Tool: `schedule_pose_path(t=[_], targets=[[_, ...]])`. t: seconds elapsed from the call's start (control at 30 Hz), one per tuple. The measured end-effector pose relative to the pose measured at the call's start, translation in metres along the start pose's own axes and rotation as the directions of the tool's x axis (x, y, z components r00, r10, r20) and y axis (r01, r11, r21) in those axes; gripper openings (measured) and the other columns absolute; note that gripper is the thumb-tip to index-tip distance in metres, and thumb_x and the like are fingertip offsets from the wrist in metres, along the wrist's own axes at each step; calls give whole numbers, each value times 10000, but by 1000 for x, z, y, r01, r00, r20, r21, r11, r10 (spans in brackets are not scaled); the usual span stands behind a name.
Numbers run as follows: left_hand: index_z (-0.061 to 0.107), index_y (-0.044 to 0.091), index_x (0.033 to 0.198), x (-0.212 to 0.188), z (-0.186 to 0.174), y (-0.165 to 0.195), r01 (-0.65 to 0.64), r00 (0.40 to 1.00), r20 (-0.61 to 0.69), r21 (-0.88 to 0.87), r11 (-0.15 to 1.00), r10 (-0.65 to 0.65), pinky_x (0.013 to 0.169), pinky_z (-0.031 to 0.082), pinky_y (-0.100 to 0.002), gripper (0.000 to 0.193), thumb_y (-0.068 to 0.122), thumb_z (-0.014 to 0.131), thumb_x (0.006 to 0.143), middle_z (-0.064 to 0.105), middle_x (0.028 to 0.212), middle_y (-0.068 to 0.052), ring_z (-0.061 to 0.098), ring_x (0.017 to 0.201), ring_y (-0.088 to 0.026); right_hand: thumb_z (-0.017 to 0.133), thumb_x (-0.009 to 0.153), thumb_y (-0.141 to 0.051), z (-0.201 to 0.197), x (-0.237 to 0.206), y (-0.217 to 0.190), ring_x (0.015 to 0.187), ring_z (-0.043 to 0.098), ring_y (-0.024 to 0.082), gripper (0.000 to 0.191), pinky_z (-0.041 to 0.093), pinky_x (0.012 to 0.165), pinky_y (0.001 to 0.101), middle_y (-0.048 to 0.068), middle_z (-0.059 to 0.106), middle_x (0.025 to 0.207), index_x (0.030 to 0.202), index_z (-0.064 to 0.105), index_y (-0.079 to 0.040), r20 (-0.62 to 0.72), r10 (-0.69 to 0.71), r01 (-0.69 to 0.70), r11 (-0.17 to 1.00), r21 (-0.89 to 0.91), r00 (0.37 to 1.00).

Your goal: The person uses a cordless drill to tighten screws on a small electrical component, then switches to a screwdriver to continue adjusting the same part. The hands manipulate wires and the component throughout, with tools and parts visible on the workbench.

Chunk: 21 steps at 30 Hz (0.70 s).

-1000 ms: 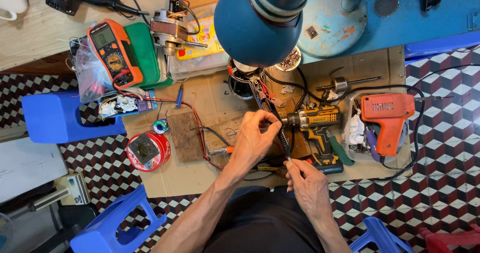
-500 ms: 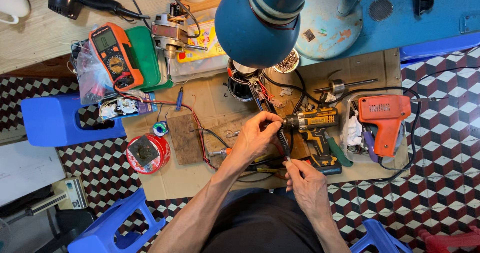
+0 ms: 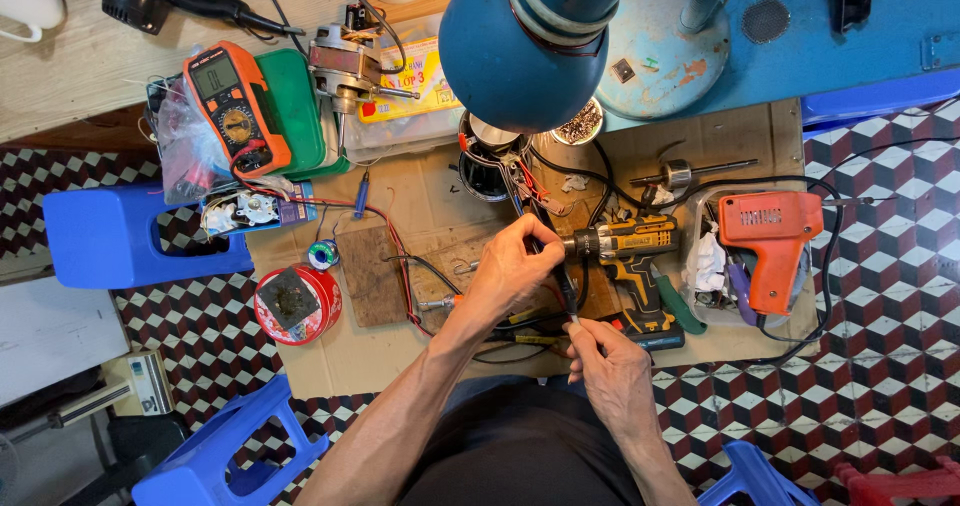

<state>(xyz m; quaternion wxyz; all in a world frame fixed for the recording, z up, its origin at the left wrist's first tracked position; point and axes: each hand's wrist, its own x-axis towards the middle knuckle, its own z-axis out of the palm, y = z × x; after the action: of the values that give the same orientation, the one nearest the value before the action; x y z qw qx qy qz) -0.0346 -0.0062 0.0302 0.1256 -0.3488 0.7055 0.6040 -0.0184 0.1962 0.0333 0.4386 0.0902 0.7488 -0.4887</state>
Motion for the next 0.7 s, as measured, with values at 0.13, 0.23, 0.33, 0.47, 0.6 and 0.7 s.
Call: schedule_pose_path(t=[0.13, 0.23, 0.33, 0.47, 0.6, 0.7], targets=[[682, 53, 995, -5, 4, 1, 75, 996, -60, 18, 997, -74, 582, 485, -283, 251, 262, 702, 857, 643, 695, -44, 590, 622, -100, 609, 964, -225, 2, -1, 0, 637, 664, 105, 297, 617, 557, 256, 67, 715, 805, 1132, 758, -30, 7, 9, -9, 999, -49, 1000], [616, 62, 1131, -18, 12, -3, 15, 992, -123, -95, 995, -27, 612, 499, -286, 306, 258, 695, 909, 653, 833, -91, 595, 675, -108, 604, 969, -210, 2, -1, -1, 637, 665, 110, 294, 614, 564, 259, 73, 715, 793, 1134, 761, -23, -9, 21, -21, 999, -31, 1000], [479, 65, 1257, -36, 21, -11, -114, 987, -149, -356, 928, 64, 667, 547, -292, 382, 238, 645, 960, 658, 1063, -82, 641, 770, -108, 608, 967, -211, 6, -3, -3, 638, 659, 114, 299, 610, 569, 264, 74, 708, 783, 1133, 762, -15, -8, 7, -7, 1000, -18, 1000], [428, 112, 1261, -50, 33, -24, -47, 982, -164, -683, 729, -90, 772, 564, -279, 438, 240, 651, 907, 687, 1120, -40, 665, 884, -86, 609, 965, -220, 9, -4, -7, 638, 653, 116, 305, 602, 571, 272, 67, 699, 779, 1134, 758, -15, -7, 27, -27, 1000, -5, 1000], [580, 14, 1155, -55, 29, -39, 242, 969, 176, -559, 793, -172, 792, 493, -235, 440, 363, 739, 939, 683, 949, -44, 618, 859, -73, 602, 972, -228, 10, -4, -9, 642, 662, 131, 313, 605, 583, 289, 89, 702, 775, 1135, 762, -14, -10, 14, -14, 999, -28, 1000], [511, -95, 1077, -51, 20, -45, 266, 954, 246, -418, 869, -173, 701, 462, -268, 609, 421, 813, 957, 520, 839, -43, 506, 782, -108, 600, 968, -232, 11, -4, -10, 641, 670, 147, 317, 607, 592, 301, 99, 713, 774, 1144, 759, -21, -24, 30, -31, 998, -60, 999]])
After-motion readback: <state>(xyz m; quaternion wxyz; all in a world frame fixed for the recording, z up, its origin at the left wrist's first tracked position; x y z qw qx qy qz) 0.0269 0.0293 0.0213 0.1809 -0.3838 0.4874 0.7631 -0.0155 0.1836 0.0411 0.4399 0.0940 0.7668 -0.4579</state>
